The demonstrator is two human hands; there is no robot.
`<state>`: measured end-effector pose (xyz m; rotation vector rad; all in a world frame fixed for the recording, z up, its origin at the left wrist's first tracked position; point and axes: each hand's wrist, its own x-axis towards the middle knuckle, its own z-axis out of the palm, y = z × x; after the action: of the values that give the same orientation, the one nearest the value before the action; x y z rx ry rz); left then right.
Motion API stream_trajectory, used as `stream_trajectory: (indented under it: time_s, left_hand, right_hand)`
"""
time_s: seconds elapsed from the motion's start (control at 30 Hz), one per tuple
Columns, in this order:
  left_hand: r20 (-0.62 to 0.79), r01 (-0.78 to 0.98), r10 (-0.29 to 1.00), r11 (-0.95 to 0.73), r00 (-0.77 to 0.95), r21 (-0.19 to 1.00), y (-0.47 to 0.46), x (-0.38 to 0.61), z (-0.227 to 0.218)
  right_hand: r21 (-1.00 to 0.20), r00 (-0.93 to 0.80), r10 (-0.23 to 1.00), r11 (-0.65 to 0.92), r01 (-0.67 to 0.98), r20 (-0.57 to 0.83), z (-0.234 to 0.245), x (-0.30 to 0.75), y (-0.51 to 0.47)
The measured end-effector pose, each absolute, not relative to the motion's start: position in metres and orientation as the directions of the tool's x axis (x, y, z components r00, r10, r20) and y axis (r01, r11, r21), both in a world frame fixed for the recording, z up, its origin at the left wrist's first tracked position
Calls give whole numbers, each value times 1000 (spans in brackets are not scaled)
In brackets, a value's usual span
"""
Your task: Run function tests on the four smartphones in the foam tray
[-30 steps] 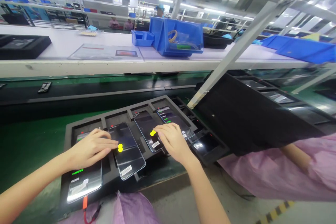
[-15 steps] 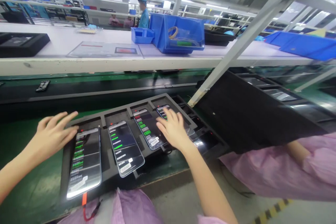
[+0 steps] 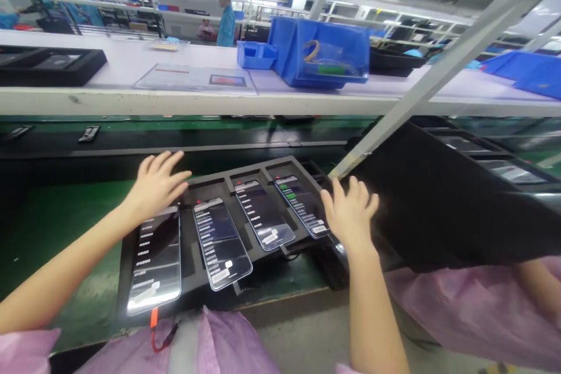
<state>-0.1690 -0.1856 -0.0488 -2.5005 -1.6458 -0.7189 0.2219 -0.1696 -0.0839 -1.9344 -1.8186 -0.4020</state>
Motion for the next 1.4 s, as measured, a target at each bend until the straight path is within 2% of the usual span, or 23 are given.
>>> stream_trajectory:
  time_s: [0.1, 0.2, 0.27, 0.33, 0.43, 0.53, 0.6, 0.8, 1.0, 1.27, 1.4]
  left_hand:
    - [461, 923, 887, -200, 29, 329, -213, -197, -50]
    - [378, 843, 907, -48, -188, 536, -256, -209, -65]
    - [232, 696, 938, 15, -260, 718, -280, -210, -81]
    - [91, 474, 948, 69, -306, 878, -297, -206, -97]
    - [-49, 138, 944, 99, -327, 985, -310, -197, -114]
    - [-102, -72, 946, 83, -309, 994, -316, -190, -120]
    - [-109, -118, 950, 77, -291, 990, -319, -186, -120]
    - [-131, -51, 966, 123, -224, 991, -324, -181, -110]
    - [-136, -43, 963, 130, -233, 991, -322, -179, -106]
    - [-131, -2, 957, 135, -258, 991, -323, -179, -112]
    - [-115, 46, 957, 132, -267, 990, -323, -179, -112]
  right_hand:
    - [-112, -21, 810, 107, 988, 586, -79, 183, -194]
    - [-130, -297, 787, 427, 895, 541, -75, 143, -224]
    - [-170, -425, 741, 577, 799, 521, -76, 122, -241]
    - [-226, -465, 709, 647, 728, 529, -78, 106, -252]
    - [-301, -451, 703, 670, 678, 551, -83, 90, -262]
    - [-332, -446, 713, 668, 666, 542, -87, 82, -266]
    - [-337, -446, 716, 667, 665, 537, -90, 80, -267]
    - [-399, -344, 778, 583, 708, 526, -100, 79, -270]
    - [-464, -271, 833, 506, 727, 483, -100, 78, -271]
    - [-396, -344, 774, 586, 707, 532, -99, 83, -267]
    - [-383, -389, 771, 603, 699, 503, -95, 79, -269]
